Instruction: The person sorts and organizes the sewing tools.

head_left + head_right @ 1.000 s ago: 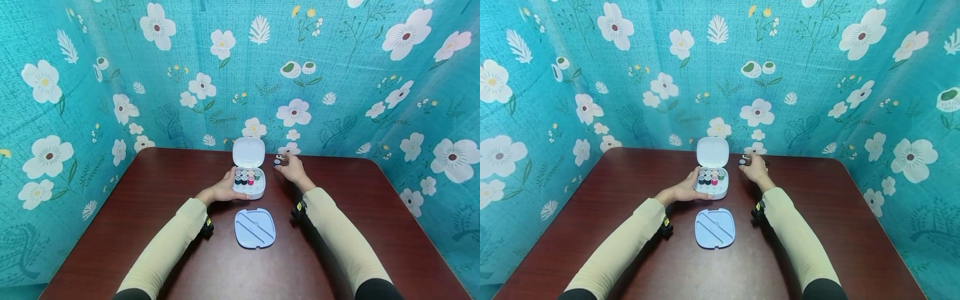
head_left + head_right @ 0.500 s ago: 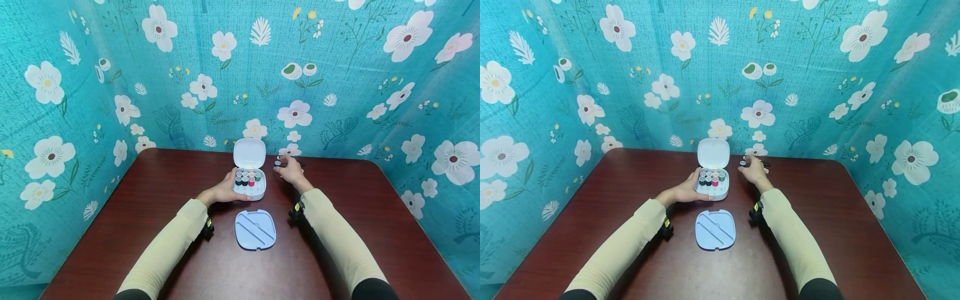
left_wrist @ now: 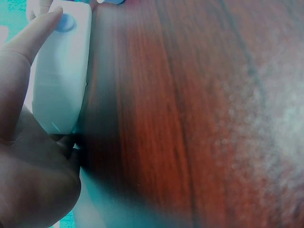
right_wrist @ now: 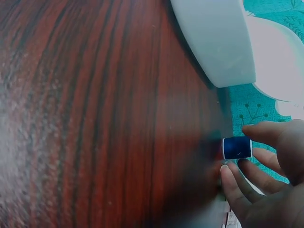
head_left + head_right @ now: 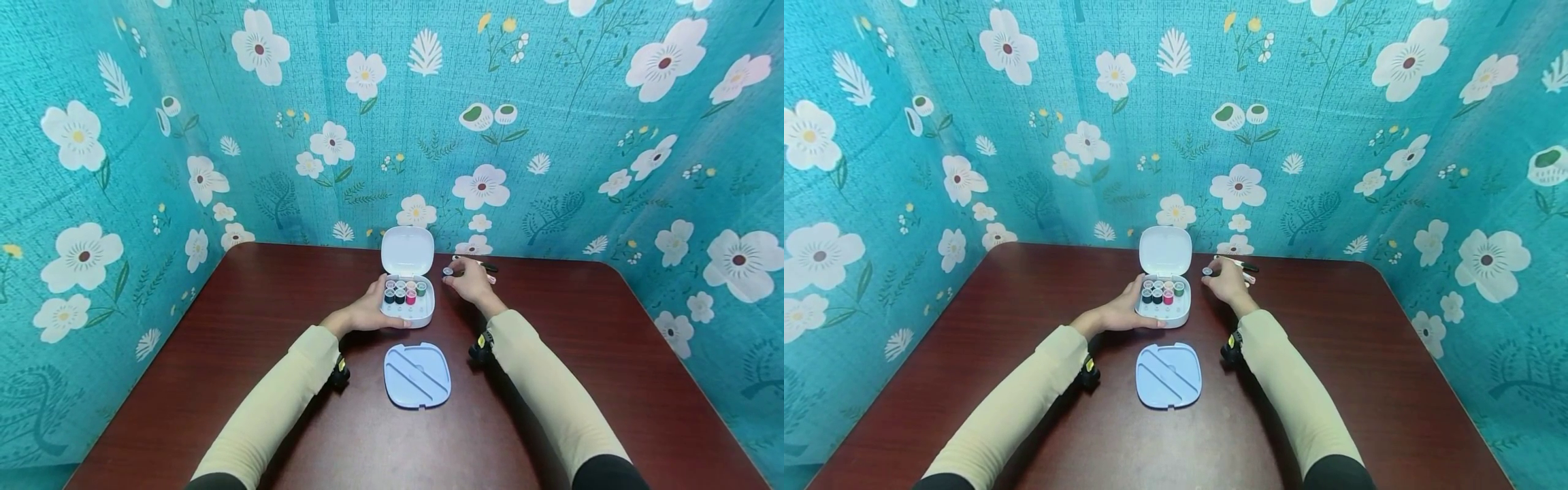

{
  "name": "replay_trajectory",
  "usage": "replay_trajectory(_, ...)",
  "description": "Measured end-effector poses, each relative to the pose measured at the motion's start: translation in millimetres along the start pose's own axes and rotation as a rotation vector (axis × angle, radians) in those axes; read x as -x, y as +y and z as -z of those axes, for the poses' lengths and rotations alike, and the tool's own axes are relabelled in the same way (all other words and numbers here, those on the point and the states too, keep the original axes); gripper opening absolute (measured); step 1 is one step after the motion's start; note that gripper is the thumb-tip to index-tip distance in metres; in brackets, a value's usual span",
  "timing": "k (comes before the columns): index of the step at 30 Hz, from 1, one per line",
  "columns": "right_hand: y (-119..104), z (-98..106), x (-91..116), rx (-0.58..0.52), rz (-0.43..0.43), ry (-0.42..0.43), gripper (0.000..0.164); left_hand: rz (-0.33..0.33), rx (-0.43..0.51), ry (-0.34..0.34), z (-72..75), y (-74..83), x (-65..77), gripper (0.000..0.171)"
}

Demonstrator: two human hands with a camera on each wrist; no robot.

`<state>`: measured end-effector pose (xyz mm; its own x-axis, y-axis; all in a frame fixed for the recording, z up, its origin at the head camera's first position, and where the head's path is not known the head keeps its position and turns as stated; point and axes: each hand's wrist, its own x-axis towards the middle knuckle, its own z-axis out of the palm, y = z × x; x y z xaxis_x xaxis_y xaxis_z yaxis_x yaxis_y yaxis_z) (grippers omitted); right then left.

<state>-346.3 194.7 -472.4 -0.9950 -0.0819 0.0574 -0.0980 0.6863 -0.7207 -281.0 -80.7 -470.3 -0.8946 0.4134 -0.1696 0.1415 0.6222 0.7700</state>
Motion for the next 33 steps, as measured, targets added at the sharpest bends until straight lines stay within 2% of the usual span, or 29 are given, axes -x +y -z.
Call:
replay_trajectory(8,-3,-5,1,0.023,0.043,0.028,0.023,0.000,0.000,0.003,0.1,0.7,0.6,0.131)
replay_trajectory(12,-6,-7,4,0.005,0.031,0.029,0.017,-0.004,0.003,0.005,0.0,0.7,1.3,0.130)
replay_trajectory(23,-11,-5,11,-0.210,-0.041,-0.069,0.022,-0.011,-0.011,0.014,-1.4,-1.1,-0.6,0.130)
replay_trajectory(33,-18,1,18,-0.288,-0.032,-0.095,0.025,-0.013,-0.014,0.010,-1.4,-1.6,-1.5,0.131)
